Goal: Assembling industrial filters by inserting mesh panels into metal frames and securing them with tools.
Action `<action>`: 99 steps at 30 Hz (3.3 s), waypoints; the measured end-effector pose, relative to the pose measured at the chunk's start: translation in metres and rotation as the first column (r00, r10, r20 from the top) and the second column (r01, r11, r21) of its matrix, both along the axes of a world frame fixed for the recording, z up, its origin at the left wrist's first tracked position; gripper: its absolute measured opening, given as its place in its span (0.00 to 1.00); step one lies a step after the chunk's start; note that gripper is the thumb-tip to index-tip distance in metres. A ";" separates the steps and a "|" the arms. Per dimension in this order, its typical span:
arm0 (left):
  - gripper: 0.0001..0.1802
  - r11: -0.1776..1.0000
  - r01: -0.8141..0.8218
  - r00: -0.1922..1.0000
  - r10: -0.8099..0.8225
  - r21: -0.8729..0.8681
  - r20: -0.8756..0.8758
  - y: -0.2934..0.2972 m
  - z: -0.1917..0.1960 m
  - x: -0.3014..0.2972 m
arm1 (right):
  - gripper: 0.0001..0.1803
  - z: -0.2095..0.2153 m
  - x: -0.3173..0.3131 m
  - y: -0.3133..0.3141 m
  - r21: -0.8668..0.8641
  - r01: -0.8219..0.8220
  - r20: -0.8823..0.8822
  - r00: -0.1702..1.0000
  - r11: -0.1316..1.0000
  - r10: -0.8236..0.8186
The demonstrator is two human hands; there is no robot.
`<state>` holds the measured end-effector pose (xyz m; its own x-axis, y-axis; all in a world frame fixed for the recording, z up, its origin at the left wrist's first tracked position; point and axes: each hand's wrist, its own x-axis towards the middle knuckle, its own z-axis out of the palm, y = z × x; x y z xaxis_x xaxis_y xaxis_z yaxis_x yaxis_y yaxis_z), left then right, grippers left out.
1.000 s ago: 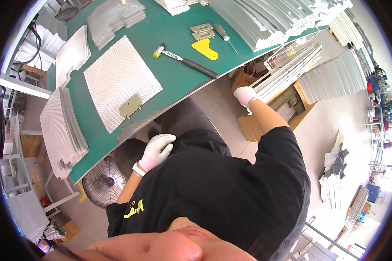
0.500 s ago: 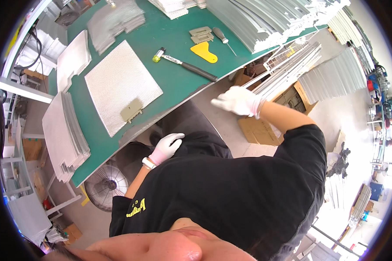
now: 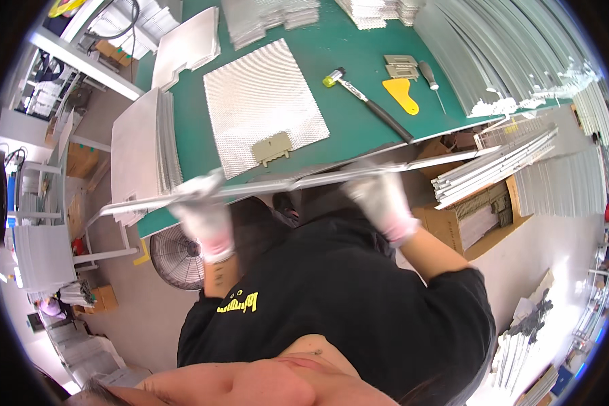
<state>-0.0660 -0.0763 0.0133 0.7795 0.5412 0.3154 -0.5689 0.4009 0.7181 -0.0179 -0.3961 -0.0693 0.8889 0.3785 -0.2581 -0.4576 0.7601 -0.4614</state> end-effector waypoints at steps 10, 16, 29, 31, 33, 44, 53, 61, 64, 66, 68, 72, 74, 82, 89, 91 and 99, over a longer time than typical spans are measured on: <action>0.32 0.881 0.210 0.964 -0.114 0.424 -0.241 0.052 -0.014 -0.058 | 0.11 0.195 0.045 -0.100 0.159 0.461 0.502 0.724 0.873 -0.473; 0.26 0.961 0.192 0.907 -0.097 0.198 -0.409 0.012 -0.045 -0.060 | 0.17 0.192 0.109 0.049 -0.062 0.202 0.601 0.790 0.977 -0.125; 0.34 -0.020 0.060 0.802 0.596 0.998 -0.037 0.034 -0.006 0.041 | 0.32 0.037 0.178 0.109 -0.845 0.404 0.519 0.774 0.349 0.363; 0.36 0.129 0.239 0.667 0.698 0.963 -0.259 0.059 -0.014 0.089 | 0.40 0.031 0.175 0.111 -0.851 0.479 0.520 0.707 0.217 0.480; 0.39 0.136 0.514 0.531 0.724 0.847 -0.439 0.066 -0.016 0.131 | 0.38 0.009 0.185 0.102 -0.834 0.541 0.505 0.673 0.107 0.541; 0.37 0.132 0.250 0.678 0.684 0.959 -0.271 0.075 -0.031 0.122 | 0.32 0.058 0.146 0.114 -0.775 0.629 0.519 0.570 0.068 0.637; 0.17 0.789 0.614 0.543 -0.429 -0.008 -0.722 -0.068 -0.054 -0.020 | 0.28 0.024 0.121 0.086 -0.663 0.745 0.548 0.416 0.073 0.726; 0.46 -0.034 0.267 0.603 0.786 0.963 -0.139 0.034 -0.047 0.123 | 0.27 0.023 0.106 0.084 -0.625 0.779 0.629 0.457 0.059 0.628; 0.51 0.063 0.374 0.430 0.872 0.925 -0.233 0.078 -0.040 0.149 | 0.27 0.022 0.104 0.090 -0.616 0.783 0.645 0.445 0.079 0.621; 0.50 0.013 0.600 0.488 0.786 0.800 -0.379 0.087 -0.043 0.155 | 0.27 0.023 0.102 0.095 -0.615 0.786 0.629 0.440 0.064 0.641; 0.52 0.038 0.665 0.467 0.758 0.746 -0.455 0.081 -0.034 0.161 | 0.27 0.021 0.103 0.087 -0.621 0.783 0.606 0.462 0.022 0.648; 0.54 -0.077 0.680 0.509 0.765 0.729 -0.394 0.084 -0.027 0.154 | 0.27 0.023 0.107 0.083 -0.655 0.754 0.580 0.456 0.054 0.675; 0.54 -0.107 0.682 0.508 0.781 0.724 -0.364 0.081 -0.023 0.152 | 0.27 0.023 0.109 0.081 -0.663 0.746 0.573 0.457 0.058 0.680; 0.30 0.507 0.637 0.739 -0.187 0.580 -0.647 -0.043 0.001 0.023 | 0.25 0.053 0.082 0.067 -0.668 0.701 0.679 0.439 0.248 0.588; 0.35 0.566 0.455 0.452 -0.812 -0.688 -0.369 -0.103 -0.095 0.008 | 0.23 0.061 0.066 0.068 -0.831 0.531 0.480 0.532 0.166 0.698; 0.28 0.538 0.435 0.561 -0.789 -0.722 -0.249 -0.108 -0.101 0.024 | 0.26 0.061 0.061 0.064 -0.861 0.429 0.485 0.532 0.273 0.694; 0.20 0.673 0.323 0.715 -0.634 -0.665 -0.295 -0.119 -0.098 0.022 | 0.34 0.025 -0.002 0.051 -0.815 0.438 0.569 0.727 0.379 0.384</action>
<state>-0.0437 -0.1951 -0.0843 0.9275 -0.0101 -0.3737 0.1683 0.9038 0.3935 -0.0196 -0.3450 -0.0444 0.9487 0.2670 0.1693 0.2437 -0.2763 -0.9297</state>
